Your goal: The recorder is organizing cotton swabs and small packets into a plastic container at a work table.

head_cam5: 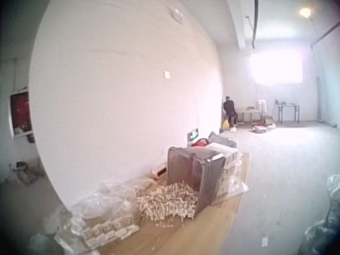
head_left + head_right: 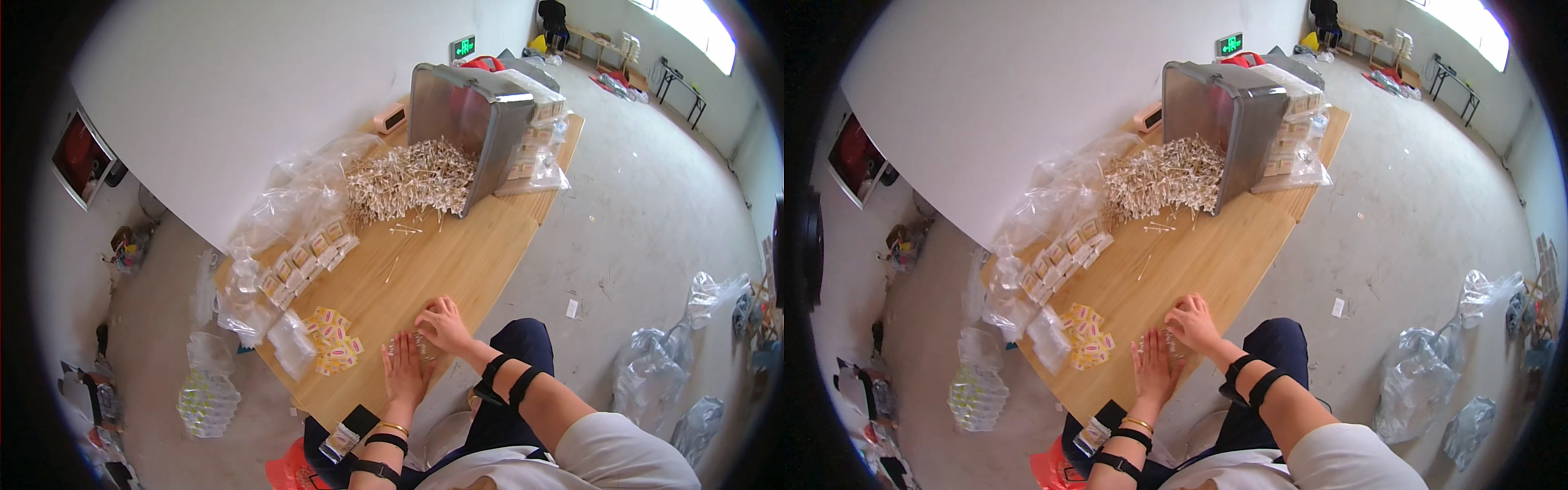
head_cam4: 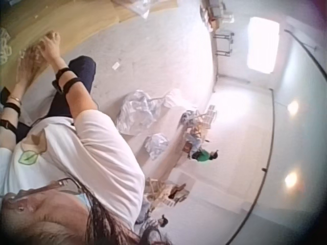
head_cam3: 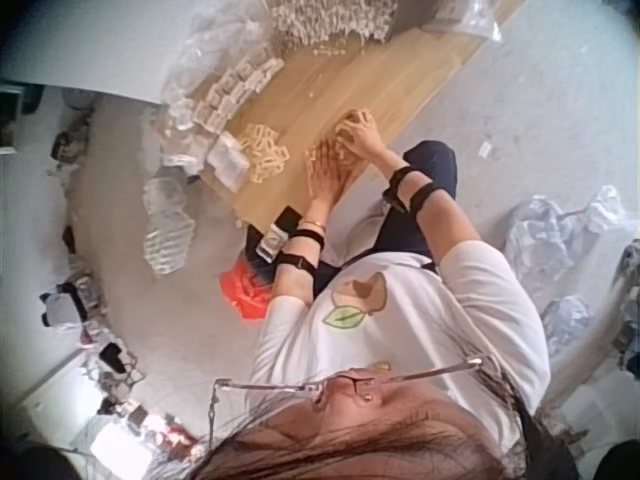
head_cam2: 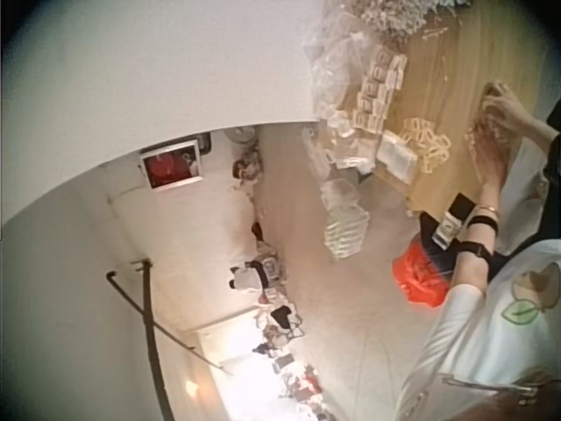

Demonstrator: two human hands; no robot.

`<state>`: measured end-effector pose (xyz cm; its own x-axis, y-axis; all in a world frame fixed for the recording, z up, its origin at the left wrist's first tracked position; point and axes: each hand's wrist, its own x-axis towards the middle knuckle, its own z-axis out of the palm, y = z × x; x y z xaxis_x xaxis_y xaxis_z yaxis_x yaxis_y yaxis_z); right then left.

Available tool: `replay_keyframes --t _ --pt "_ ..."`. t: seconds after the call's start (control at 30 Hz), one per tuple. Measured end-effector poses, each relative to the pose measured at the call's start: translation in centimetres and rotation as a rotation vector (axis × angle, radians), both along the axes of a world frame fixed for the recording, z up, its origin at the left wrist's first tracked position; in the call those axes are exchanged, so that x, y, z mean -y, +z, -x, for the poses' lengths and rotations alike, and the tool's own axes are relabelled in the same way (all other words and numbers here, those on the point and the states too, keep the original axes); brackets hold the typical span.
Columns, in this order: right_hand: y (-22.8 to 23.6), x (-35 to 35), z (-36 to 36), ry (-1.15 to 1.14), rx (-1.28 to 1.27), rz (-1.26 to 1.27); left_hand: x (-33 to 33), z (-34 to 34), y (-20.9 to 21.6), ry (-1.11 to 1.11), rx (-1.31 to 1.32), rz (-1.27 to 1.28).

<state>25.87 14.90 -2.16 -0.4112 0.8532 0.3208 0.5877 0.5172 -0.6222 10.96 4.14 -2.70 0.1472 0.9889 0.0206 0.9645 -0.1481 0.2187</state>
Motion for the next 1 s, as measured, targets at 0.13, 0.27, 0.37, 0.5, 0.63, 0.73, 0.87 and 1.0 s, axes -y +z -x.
replay_keyframes --t 0.13,0.27,0.37,0.5,0.63,0.73,0.87,1.0 --pt "0.2 -1.0 0.9 0.155 0.135 -0.029 0.0 0.0 -0.4 0.005 -0.015 -0.051" --pt "1.2 -1.8 0.8 0.258 0.283 -0.006 0.2 0.2 -1.1 0.008 0.015 -0.082" --pt "1.5 -2.1 1.7 0.295 0.407 -0.066 0.3 0.2 -1.5 0.010 0.017 -0.080" --pt "1.0 -5.2 1.9 0.050 0.519 -0.278 0.2 -0.2 -1.5 0.010 0.055 -0.106" --pt "2.9 -7.2 1.9 -0.153 0.195 -0.209 0.7 -0.1 -1.1 0.026 0.103 -0.094" --pt "2.3 -5.5 0.6 0.041 0.138 -0.061 1.0 -0.1 0.3 0.015 0.111 -0.061" --pt "2.4 1.8 -1.7 0.206 0.108 0.031 2.1 3.0 1.6 0.097 0.149 -0.052" --pt "2.2 6.5 -2.1 0.207 0.320 -0.042 2.9 4.7 0.6 0.223 0.117 -0.019"
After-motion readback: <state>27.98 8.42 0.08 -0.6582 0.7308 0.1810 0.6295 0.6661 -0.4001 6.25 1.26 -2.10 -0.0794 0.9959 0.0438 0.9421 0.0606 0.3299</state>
